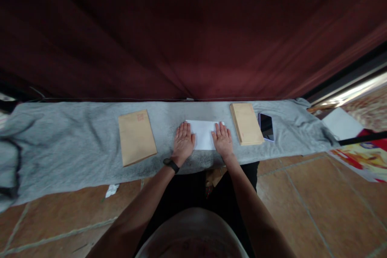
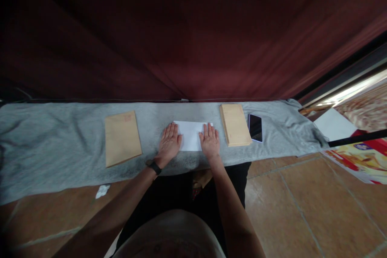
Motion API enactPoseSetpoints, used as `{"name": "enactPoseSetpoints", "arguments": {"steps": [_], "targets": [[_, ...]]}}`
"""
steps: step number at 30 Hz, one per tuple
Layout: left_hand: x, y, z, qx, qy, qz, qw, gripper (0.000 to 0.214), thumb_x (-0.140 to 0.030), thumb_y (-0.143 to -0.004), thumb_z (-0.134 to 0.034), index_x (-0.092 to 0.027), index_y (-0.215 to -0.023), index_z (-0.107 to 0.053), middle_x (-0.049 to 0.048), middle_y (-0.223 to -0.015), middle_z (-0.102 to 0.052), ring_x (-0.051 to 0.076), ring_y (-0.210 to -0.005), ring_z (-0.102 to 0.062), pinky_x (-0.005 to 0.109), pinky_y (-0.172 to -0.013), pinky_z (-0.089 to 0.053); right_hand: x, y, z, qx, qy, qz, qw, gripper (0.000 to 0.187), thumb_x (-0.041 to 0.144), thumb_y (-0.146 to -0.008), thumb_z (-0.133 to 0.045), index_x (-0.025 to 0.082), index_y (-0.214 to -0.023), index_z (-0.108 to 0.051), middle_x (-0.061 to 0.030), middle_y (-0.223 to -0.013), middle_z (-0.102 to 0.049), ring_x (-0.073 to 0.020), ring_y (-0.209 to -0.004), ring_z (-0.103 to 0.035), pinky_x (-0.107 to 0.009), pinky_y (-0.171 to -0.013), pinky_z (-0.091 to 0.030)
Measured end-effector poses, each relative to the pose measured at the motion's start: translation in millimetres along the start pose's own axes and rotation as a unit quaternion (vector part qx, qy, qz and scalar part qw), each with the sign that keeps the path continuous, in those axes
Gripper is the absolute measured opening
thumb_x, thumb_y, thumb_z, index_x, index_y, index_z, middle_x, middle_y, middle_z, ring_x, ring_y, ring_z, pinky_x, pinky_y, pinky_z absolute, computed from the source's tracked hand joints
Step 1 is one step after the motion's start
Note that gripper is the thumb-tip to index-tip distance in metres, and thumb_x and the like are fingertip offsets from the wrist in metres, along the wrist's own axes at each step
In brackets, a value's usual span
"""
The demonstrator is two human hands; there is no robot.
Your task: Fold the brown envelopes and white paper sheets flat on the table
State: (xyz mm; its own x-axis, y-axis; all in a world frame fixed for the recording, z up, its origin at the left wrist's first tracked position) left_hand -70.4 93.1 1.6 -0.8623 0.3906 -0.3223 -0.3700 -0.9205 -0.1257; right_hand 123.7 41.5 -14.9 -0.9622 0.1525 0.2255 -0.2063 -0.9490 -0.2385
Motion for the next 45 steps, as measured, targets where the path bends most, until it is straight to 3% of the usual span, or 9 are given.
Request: {"name": "enactPoseSetpoints", "arguments": {"steps": [9, 17, 25, 29, 34, 37, 40, 43, 45], "targets": [[16, 19, 12.7, -0.026, 0.178, 0.061, 0.982, 0.059, -0.022, -0.092, -0.049, -0.01, -0.15, -0.043, 0.0184, -0.154, -0.048, 0.029, -0.141, -0.047, 0.045, -0.118, -0.04, -1, 3, 2, -0.009, 0.0, -0.005, 1.0, 0.059, 0.044, -0.108, -0.028, 0.011, -0.156, -0.038, -0.0195, -0.162, -0.034, -0.0309, -0.15, -0.034, -0.053, -0.121, -0.025], [33, 12, 7.8, -0.009, 0.498, 0.257, 0.828, 0.04, -0.021, -0.076, -0.066, -0.016, -0.116, -0.068, 0.0064, -0.099, -0.074, 0.02, -0.083, -0.069, 0.032, -0.077, -0.056, -1, 4, 0, -0.007, 0.005, -0.007, 1.0, 0.058, 0.043, -0.108, -0.03, 0.011, -0.156, -0.038, -0.0202, -0.162, -0.034, -0.0308, -0.15, -0.034, -0.053, -0.121, -0.025], [24, 11, 18.1, 0.021, 0.549, 0.243, 0.8, 0.012, -0.029, -0.063, -0.071, -0.018, -0.064, -0.066, -0.0015, -0.06, -0.062, 0.014, -0.058, -0.055, 0.023, -0.054, -0.038, 1, 3, 9, -0.011, -0.031, -0.015, 0.999, 0.056, 0.039, -0.107, -0.031, 0.009, -0.152, -0.044, -0.0199, -0.16, -0.039, -0.0303, -0.15, -0.034, -0.055, -0.122, -0.024], [19, 13, 24.3, 0.003, 0.579, 0.245, 0.778, 0.022, -0.04, -0.065, -0.07, -0.02, -0.067, -0.062, -0.0024, -0.064, -0.062, 0.014, -0.063, -0.056, 0.024, -0.057, -0.04, 15, 18, 27, -0.003, -0.118, 0.022, 0.993, 0.056, 0.04, -0.107, -0.03, 0.011, -0.155, -0.04, -0.017, -0.159, -0.043, -0.0248, -0.15, -0.036, -0.05, -0.123, -0.029], [1, 10, 44.0, -0.012, 0.614, 0.23, 0.755, 0.026, -0.043, -0.066, -0.072, -0.021, -0.072, -0.061, -0.0016, -0.07, -0.064, 0.015, -0.069, -0.059, 0.025, -0.064, -0.046, 60, 46, 53, 0.05, -0.191, 0.131, 0.971, 0.074, 0.052, -0.102, -0.045, 0.017, -0.162, -0.021, -0.012, -0.167, -0.027, -0.0249, -0.154, -0.026, -0.049, -0.127, -0.023], [-20, 9, 64.5, 0.0, 0.651, 0.183, 0.737, 0.026, -0.042, -0.07, -0.074, -0.019, -0.075, -0.063, -0.0001, -0.075, -0.067, 0.015, -0.074, -0.063, 0.025, -0.069, -0.049, 76, 47, 68, 0.026, -0.252, 0.08, 0.964, 0.065, 0.048, -0.103, -0.04, 0.016, -0.16, -0.03, -0.0126, -0.163, -0.036, -0.0249, -0.15, -0.035, -0.048, -0.125, -0.028], [-36, 9, 80.1, 0.024, 0.69, 0.133, 0.711, 0.035, -0.052, -0.086, -0.062, -0.018, -0.089, -0.069, 0.0072, -0.095, -0.074, 0.019, -0.09, -0.069, 0.028, -0.077, -0.054, 74, 38, 82, -0.036, -0.392, -0.042, 0.918, 0.055, 0.046, -0.105, -0.035, 0.018, -0.151, -0.047, -0.0118, -0.151, -0.054, -0.0242, -0.14, -0.05, -0.046, -0.119, -0.039], [-32, 11, 80.1, 0.005, 0.673, 0.168, 0.721, 0.045, -0.056, -0.096, -0.046, -0.019, -0.11, -0.068, 0.0116, -0.129, -0.068, 0.023, -0.117, -0.065, 0.031, -0.086, -0.056, 64, 28, 94, -0.114, -0.556, -0.167, 0.806, 0.052, 0.05, -0.103, -0.04, 0.018, -0.14, -0.057, -0.0099, -0.131, -0.069, -0.0238, -0.127, -0.061, -0.044, -0.112, -0.047], [-23, 16, 70.8, -0.001, 0.635, 0.232, 0.736, 0.041, -0.05, -0.094, -0.052, -0.022, -0.121, -0.063, 0.01, -0.14, -0.062, 0.024, -0.126, -0.06, 0.032, -0.087, -0.057, 59, 22, 99, -0.15, -0.642, -0.204, 0.724, 0.052, 0.051, -0.102, -0.042, 0.017, -0.138, -0.057, -0.0085, -0.121, -0.073, -0.0231, -0.122, -0.065, -0.044, -0.108, -0.051]]}}
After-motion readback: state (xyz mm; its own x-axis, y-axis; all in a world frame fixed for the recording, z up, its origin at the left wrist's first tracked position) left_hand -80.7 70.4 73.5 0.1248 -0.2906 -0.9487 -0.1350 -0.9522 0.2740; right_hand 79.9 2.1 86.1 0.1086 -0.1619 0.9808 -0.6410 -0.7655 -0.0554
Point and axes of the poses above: each hand's wrist, its own y-axis away from the middle knuckle, its own z-axis out of the back of the hand, x = y × z, the point moved 4 cm from there along -y, towards the middle knuckle
